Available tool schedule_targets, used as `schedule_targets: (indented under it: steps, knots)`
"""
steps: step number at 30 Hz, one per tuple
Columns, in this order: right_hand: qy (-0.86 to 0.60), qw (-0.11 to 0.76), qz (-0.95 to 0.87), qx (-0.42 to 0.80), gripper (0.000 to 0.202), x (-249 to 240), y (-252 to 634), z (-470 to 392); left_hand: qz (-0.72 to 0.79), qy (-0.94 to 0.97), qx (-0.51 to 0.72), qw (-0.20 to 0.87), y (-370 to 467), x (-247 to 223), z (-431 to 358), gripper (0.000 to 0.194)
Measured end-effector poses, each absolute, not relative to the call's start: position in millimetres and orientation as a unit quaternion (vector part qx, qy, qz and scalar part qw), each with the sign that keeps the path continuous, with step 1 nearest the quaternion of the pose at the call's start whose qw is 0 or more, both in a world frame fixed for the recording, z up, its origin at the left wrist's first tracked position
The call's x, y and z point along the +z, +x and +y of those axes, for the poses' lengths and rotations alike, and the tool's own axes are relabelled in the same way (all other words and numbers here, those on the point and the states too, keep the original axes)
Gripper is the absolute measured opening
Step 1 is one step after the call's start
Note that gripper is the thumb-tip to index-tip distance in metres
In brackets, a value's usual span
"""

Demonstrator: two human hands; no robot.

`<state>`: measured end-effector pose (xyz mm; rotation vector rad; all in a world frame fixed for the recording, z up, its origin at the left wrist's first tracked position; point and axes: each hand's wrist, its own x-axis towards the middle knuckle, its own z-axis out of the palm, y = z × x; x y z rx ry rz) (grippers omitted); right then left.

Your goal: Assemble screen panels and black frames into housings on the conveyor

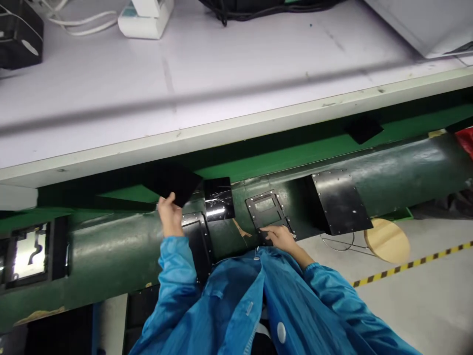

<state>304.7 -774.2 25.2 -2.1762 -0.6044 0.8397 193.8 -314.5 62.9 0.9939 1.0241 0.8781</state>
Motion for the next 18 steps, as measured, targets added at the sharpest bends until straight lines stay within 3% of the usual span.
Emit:
schedule_targets:
  steps: [5,9,14,18]
  knots:
    - [-0.76,0.525,-0.107,0.367,0.05,10,315,-794,0.382,0.481,0.207,0.761,171,70,-488,0.048]
    - [-0.627,0.673,-0.021,0.393,0.055,15,332,-804,0.342,0.512,0.096,0.782,187,76,-577,0.056]
    - [-0.555,0.694,0.031,0.458,0.08,36,342,-826,0.314,0.477,0.07,0.818,210,63,-645,0.057]
    - [-0.555,0.691,0.045,0.461,0.088,34,355,-847,0.337,0.46,0.063,0.819,213,45,-675,0.057]
